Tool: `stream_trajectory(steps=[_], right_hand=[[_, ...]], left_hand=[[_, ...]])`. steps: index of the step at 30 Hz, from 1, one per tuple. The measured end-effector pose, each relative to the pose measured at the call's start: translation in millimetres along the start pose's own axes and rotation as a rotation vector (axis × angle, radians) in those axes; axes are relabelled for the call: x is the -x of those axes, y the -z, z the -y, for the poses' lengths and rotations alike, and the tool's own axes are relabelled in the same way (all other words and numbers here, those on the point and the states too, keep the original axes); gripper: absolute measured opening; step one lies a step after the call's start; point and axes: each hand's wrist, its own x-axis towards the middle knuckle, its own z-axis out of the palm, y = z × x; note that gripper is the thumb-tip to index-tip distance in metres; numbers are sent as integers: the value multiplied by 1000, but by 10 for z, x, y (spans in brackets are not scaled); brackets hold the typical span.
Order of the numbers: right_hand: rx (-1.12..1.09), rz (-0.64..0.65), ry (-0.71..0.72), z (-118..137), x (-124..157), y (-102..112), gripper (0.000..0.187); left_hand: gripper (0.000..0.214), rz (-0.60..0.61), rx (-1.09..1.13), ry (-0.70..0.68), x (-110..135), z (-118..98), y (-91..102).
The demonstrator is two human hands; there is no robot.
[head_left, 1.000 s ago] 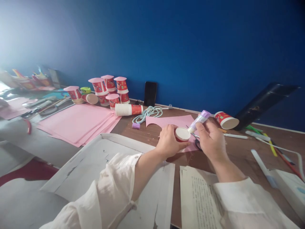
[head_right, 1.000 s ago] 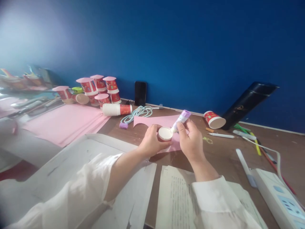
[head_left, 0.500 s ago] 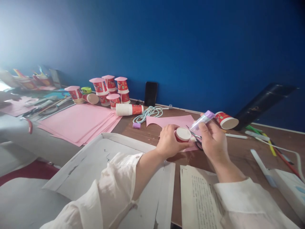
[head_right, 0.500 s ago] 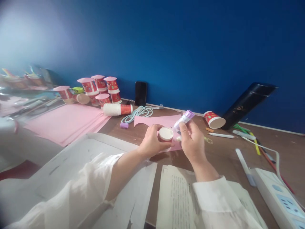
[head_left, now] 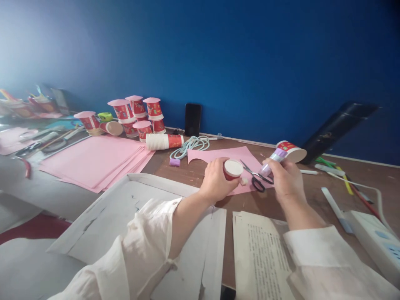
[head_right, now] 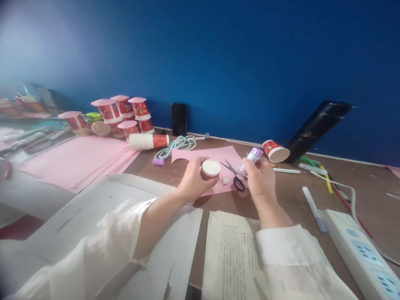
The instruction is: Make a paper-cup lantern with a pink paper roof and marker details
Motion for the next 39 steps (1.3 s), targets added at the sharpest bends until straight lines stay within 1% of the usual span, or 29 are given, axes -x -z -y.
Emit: stream_trajectory(steps=[2,3,5,6,8,10,14,15,17,20,29,32,34,36,37,39], right_hand=[[-64,-9,-60,-5,-1,2,32],[-92,8,-84,9,4,7,31],[-88,90,-104,58,20,31,31],[-48,133,-96,89,30,49,31],[96,196,-43,153,55,88,30],[273,258,39,210,89,116,30],[517,514,207,275,181,101,29],[571,556,238,280,203,85,30],[680,586,275,282,237,49,32],[795,598,297,288,259,3,35],[904,629,284,301,225,-60,25],[834,574,279,279,186,-28,22],[660,469,246,287,163,23,23],[369,386,164,316,159,89,29],[191,379,110,334,165,120,33],[-148,431,9,368,191,164,37]], left_hand=[[65,1,-3,13,0,18,7],[67,12,-4,19,1,21,13],[69,33,-6,27,2,17,25],[69,38,-6,30,2,13,29],[69,37,-3,40,0,4,33],[68,28,10,46,-4,2,29],[60,14,39,10,-15,19,9],[59,14,40,2,-18,24,6],[59,18,36,-1,-22,29,4],[63,21,22,6,-25,30,8],[65,3,7,4,-20,50,-22],[64,1,15,-12,-23,49,-20],[63,0,21,-14,-22,43,-14],[64,1,19,-6,-18,35,-8],[65,2,16,3,-14,32,-6],[66,5,13,21,-8,28,-7]])
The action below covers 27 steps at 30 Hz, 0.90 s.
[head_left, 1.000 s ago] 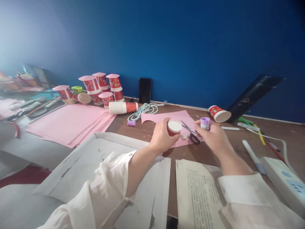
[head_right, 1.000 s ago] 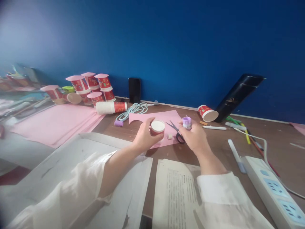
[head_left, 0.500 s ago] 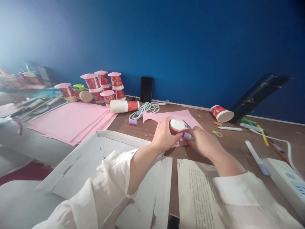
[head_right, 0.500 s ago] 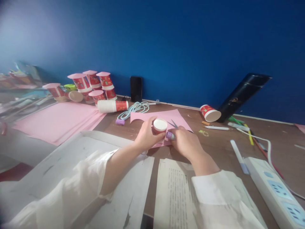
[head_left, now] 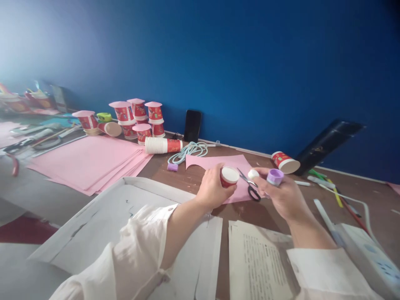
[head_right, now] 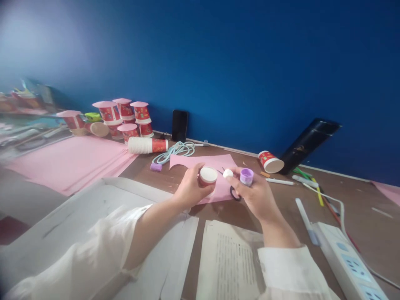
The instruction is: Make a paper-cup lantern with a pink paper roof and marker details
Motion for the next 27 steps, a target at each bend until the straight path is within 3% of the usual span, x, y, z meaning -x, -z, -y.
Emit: stream_trajectory(steps=[3,8,13,19,27], right_hand=[[-289,7,-5,34,45,-16,38],[-533,51,-40,84,41,-94,27],[-798,15,-128,106,-1,-130,18],[-910,20,-269,39,-39,-137,18],[-934,39,-353,-21,-76,-162,16]], left_hand=[[64,-10,12,7,3,4,-9],[64,-6,24,10,6,-3,-4],[63,41,46,13,29,-55,44],[62,78,26,24,36,-91,76],[61,76,32,5,23,-82,73]])
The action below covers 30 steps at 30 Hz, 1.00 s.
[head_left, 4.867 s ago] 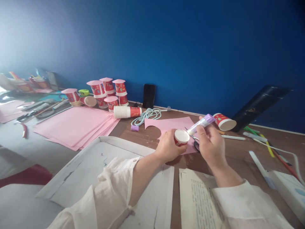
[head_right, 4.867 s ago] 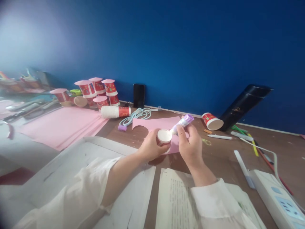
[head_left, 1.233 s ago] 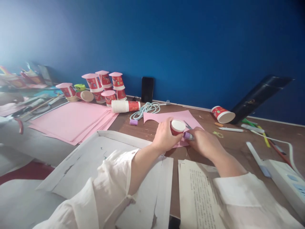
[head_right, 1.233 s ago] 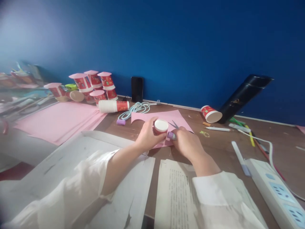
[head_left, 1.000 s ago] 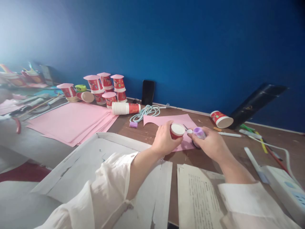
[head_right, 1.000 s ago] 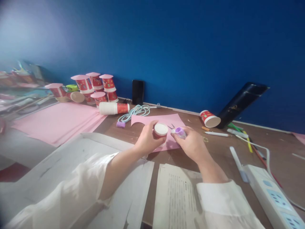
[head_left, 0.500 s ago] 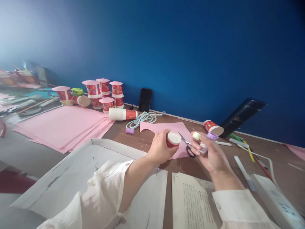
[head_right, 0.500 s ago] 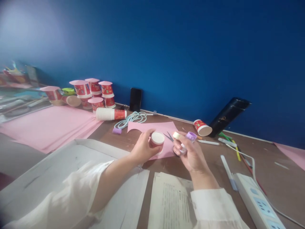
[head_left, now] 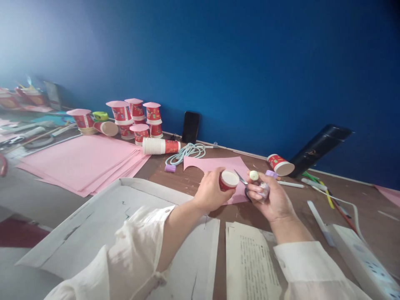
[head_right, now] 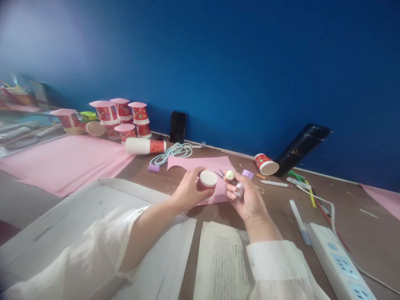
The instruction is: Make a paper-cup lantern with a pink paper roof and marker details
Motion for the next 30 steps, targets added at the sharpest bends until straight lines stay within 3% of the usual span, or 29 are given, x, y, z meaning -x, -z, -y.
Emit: stream_trajectory(steps=[12,22,30], right_hand=[[88,-53,54,-46,12,-9,27],[27,-16,107,-51,40,-8,29],[129,-69,174,-48,37,-32,28]], left_hand=[[59,-15,12,-29,8,14,-3],[66,-103,17,-192,-7,70,-38],[66,-82,7,-143,-13,85,-51]])
